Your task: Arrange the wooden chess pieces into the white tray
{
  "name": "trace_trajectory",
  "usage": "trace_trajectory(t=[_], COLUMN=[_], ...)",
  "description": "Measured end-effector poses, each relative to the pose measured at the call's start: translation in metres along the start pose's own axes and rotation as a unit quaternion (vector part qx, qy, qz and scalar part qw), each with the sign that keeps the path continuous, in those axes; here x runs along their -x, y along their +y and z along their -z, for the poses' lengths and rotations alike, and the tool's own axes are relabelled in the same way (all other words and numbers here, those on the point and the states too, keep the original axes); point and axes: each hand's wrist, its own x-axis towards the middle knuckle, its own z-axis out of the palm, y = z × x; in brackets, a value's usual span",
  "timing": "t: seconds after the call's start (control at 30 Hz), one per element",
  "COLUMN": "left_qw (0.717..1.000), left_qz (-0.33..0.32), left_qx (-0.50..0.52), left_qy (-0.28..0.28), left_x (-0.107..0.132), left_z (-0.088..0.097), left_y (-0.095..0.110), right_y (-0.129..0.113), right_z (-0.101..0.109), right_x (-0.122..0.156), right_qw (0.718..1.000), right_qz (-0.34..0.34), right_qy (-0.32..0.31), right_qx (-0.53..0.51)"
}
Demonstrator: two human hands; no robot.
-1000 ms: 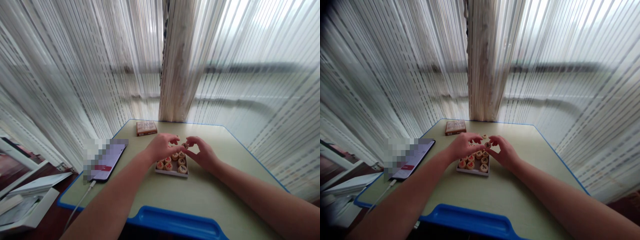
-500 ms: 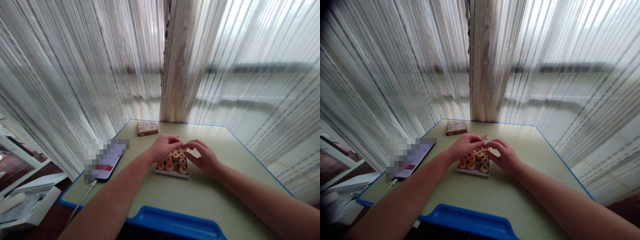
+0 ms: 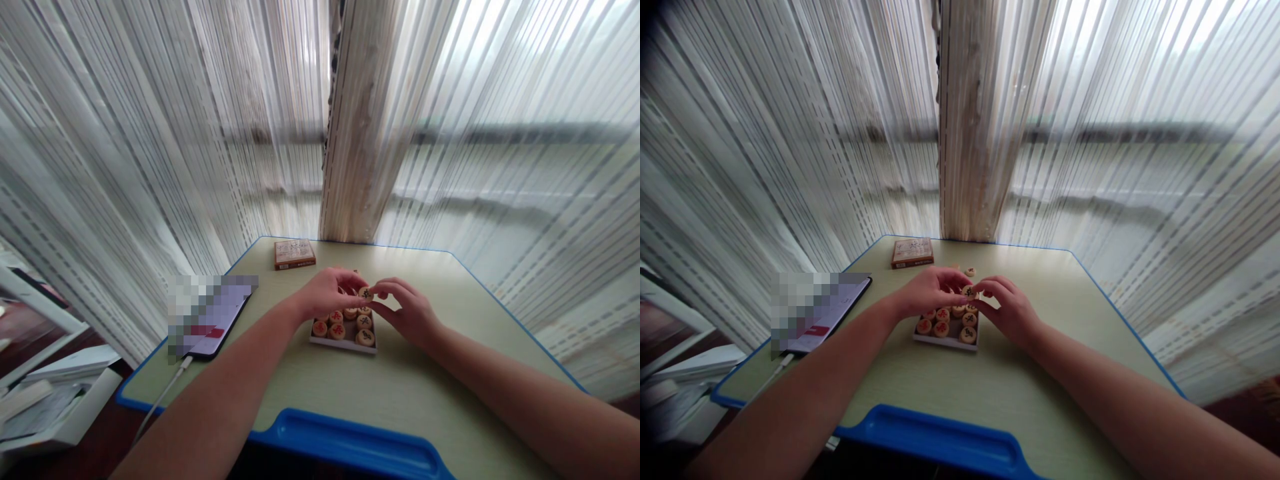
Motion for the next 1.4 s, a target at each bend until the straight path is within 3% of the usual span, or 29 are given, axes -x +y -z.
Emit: trace_trajectory(t=[0.2,0.4,0.6,1.2,1.4], left_qw=[0.997,0.971,0.947,0.931,0.942], left_qz=[0.0,-0.044,-0.055,-0.017,0.001], left_qx=[-0.071,-0.236,-0.313,-0.349,-0.316], left_qy=[-0.031,-0.024,-0.05,-0.107,-0.116], left_x=[0.002,0.003,0.002,0.004,0.004], left_z=[0.006,0.018,0.018,0.014,0.016], left_y=[-0.002,-0.006,-0.011,-0.006,-0.007], right_y=[0.0,-0.003,-0.002,0.001,0.001], right_z=[0.0,0.004,0.004,0.002,0.003], right_x=[0.001,0.0,0.0,0.002,0.002], right_qw=[0.999,0.994,0.996,0.995,0.994], right_qz=[0.017,0.048,0.02,-0.001,-0.006], right_qy=[-0.021,-0.082,-0.069,-0.091,-0.097], right_qx=[-0.019,-0.047,-0.054,-0.051,-0.049])
